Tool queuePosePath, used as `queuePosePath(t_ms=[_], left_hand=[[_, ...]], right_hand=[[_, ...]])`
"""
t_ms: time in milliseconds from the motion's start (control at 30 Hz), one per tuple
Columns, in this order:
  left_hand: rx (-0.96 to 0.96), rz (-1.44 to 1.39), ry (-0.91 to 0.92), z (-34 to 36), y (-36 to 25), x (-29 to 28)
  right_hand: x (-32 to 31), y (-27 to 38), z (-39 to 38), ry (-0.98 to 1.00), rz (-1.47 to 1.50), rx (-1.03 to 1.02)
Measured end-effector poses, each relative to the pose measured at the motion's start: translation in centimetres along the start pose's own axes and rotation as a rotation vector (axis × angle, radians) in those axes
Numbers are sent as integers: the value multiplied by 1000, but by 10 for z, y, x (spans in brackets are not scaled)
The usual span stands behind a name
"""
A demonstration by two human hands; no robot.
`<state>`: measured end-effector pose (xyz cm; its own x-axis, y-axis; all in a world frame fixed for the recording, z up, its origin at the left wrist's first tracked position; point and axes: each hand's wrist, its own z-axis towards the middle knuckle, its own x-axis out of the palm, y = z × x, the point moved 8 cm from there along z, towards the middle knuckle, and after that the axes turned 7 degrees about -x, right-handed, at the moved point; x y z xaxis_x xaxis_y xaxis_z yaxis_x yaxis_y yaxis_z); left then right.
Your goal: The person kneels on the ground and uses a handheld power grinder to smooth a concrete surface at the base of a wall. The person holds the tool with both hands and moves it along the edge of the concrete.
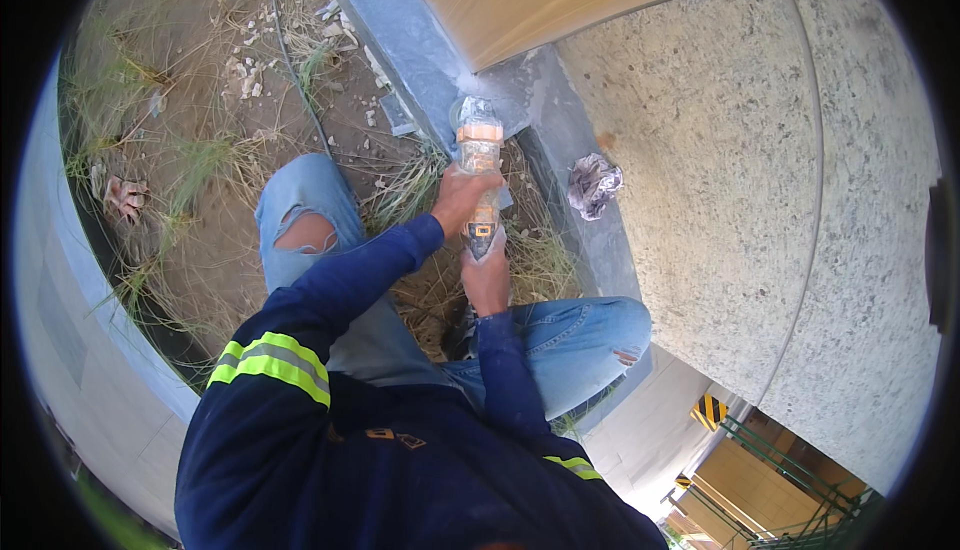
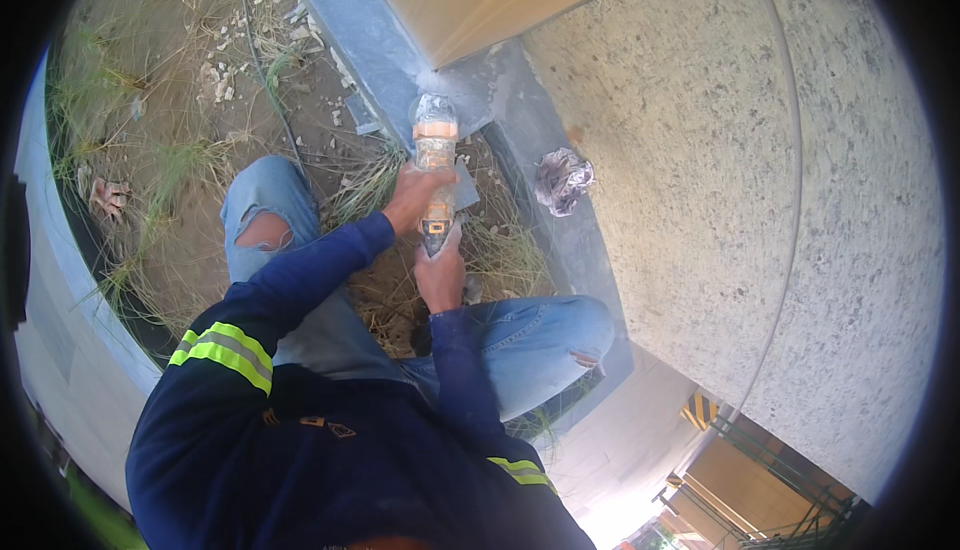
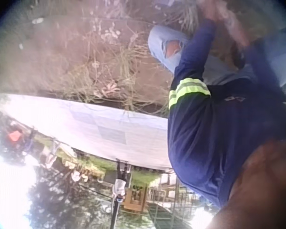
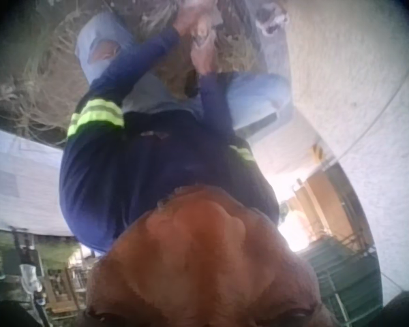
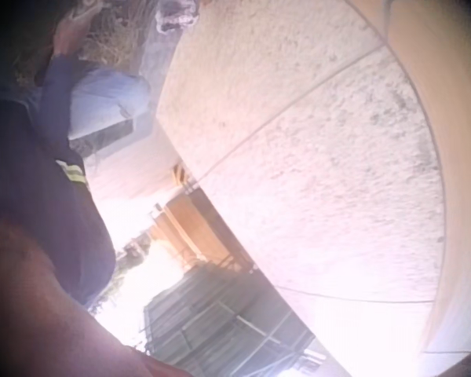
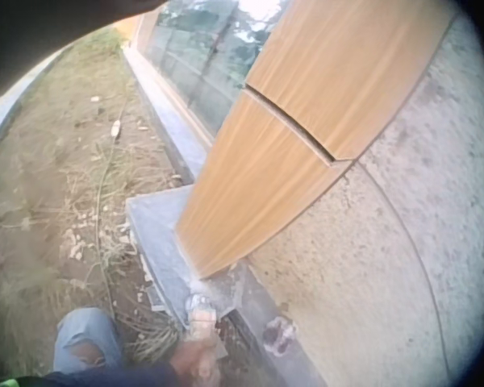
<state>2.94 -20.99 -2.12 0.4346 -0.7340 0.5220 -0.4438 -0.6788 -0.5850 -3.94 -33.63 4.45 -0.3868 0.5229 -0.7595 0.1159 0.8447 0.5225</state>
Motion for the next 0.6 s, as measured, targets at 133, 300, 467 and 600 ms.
queuePosePath(t_ms=[133,300,467,600], left_hand=[[28,64,-25,4,18,4],[92,34,59,29,2,3],[25,-52,-23,21,-8,5],[71,9,3,29,-12,5]], right_hand=[[6,-19,-8,-78,18,2],[5,-9,18,-73,21,-22],[5,-8,24,-71,2,-32],[6,-10,31,-101,-4,-59]])
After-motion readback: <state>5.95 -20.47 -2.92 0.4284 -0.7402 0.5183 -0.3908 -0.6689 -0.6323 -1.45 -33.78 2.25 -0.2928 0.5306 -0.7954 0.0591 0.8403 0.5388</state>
